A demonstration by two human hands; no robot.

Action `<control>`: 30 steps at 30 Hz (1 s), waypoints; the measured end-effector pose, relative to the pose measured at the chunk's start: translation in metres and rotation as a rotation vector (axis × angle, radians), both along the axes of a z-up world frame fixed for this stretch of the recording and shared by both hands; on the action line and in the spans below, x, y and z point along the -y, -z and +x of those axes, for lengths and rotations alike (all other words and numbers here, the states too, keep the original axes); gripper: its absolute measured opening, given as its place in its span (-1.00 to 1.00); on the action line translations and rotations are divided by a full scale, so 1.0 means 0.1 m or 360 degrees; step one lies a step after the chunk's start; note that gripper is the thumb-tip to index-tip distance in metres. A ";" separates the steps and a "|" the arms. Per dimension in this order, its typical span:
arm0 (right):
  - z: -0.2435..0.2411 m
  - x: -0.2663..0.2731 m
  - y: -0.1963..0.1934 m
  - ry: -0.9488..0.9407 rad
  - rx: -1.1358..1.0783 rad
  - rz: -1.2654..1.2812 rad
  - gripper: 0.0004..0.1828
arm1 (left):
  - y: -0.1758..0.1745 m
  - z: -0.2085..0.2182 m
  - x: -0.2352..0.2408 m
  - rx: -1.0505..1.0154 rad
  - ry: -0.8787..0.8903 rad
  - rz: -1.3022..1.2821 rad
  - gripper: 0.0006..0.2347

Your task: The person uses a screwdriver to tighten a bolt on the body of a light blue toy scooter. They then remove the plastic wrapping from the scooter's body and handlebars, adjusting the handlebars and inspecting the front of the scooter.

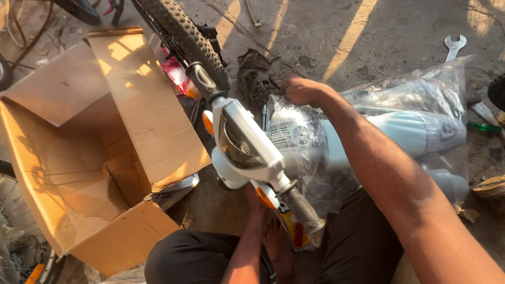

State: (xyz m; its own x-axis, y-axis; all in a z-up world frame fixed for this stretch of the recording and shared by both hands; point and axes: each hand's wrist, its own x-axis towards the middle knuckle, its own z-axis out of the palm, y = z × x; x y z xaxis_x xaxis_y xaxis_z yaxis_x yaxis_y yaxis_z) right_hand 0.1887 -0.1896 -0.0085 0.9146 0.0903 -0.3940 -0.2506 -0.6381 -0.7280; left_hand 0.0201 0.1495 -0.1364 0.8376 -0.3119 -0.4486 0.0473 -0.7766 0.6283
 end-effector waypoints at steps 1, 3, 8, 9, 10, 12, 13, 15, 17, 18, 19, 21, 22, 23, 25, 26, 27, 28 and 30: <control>-0.01 -0.04 -0.12 -0.0122 0.0150 -0.0016 -0.67 | -0.01 -0.03 0.03 0.0006 0.0041 0.0003 -0.67; -0.05 -0.18 -0.36 -0.0093 0.0099 -0.0046 -0.65 | -0.04 -0.12 0.10 0.0007 0.0115 0.0008 -0.67; -0.29 -0.46 -0.87 -0.0154 0.0026 -0.0222 -0.74 | -0.20 -0.24 0.21 0.0047 0.0255 0.0014 -0.69; -0.33 -0.47 -0.93 -0.0182 0.0083 -0.0244 -0.74 | -0.24 -0.25 0.22 0.0086 0.0296 0.0006 -0.69; -0.37 -0.46 -0.99 -0.0210 0.0140 -0.0267 -0.73 | -0.30 -0.24 0.23 0.0071 0.0340 0.0072 -0.70; -0.44 -0.50 -1.02 -0.0192 0.0102 -0.0189 -0.72 | -0.50 -0.19 0.03 -0.0170 0.0493 0.0394 -0.68; -0.44 -0.51 -1.05 -0.0189 0.0095 -0.0160 -0.72 | -0.64 -0.15 -0.06 -0.0109 0.0622 0.0410 -0.70; -0.44 -0.54 -1.08 -0.0153 0.0119 -0.0154 -0.73 | -1.02 -0.10 -0.31 0.0041 0.0947 0.0391 -0.70; -0.48 -0.54 -1.07 -0.0137 0.0169 -0.0152 -0.74 | -1.43 0.11 -0.63 -0.0086 0.1180 0.0608 -0.72; -0.51 -0.54 -1.04 -0.0142 0.0207 -0.0153 -0.74 | -1.65 0.35 -0.85 -0.0190 0.1154 0.0875 -0.79; -0.56 -0.52 -1.02 -0.0148 0.0246 -0.0153 -0.74 | -1.82 0.61 -1.02 -0.0050 0.1053 0.0937 -0.78; -0.61 -0.53 -0.98 -0.0096 0.0309 -0.0143 -0.75 | -2.07 1.19 -1.31 -0.0107 0.0806 0.1168 -0.76; -0.62 -0.55 -0.97 -0.0079 0.0345 -0.0136 -0.75 | -2.07 1.44 -1.31 0.0128 0.0532 0.1029 -0.78; -0.62 -0.58 -0.97 -0.0091 0.0358 -0.0112 -0.76 | -2.03 1.65 -1.32 0.0354 0.0240 0.0878 -0.79; -0.64 -0.61 -0.98 -0.0097 0.0386 -0.0069 -0.76 | -1.79 1.98 -1.13 0.0759 0.0261 0.0469 -0.71; -0.65 -0.63 -0.99 -0.0103 0.0450 -0.0077 -0.75 | -1.66 2.31 -0.82 -0.0127 -0.0302 0.0500 -0.69; -0.69 -0.65 -0.98 -0.0113 0.0502 -0.0082 -0.74 | -1.52 2.36 -0.70 -0.0226 -0.0168 0.0268 -0.66; -0.73 -0.69 -0.98 -0.0123 0.0553 -0.0087 -0.72 | -1.41 2.39 -0.62 -0.0303 0.0026 0.0017 -0.63; -0.75 -0.72 -1.04 -0.0115 0.0579 -0.0043 -0.71 | -1.31 2.47 -0.42 -0.0541 0.0197 -0.0329 -0.54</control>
State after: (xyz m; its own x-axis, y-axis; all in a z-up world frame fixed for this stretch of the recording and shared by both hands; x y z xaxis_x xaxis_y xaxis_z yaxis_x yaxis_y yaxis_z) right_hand 0.1133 -0.1176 0.0960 0.9870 0.1537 -0.0473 0.0679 -0.6649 -0.7438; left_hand 0.2672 0.1919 -0.0058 0.6031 -0.5134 -0.6105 0.1929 -0.6487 0.7362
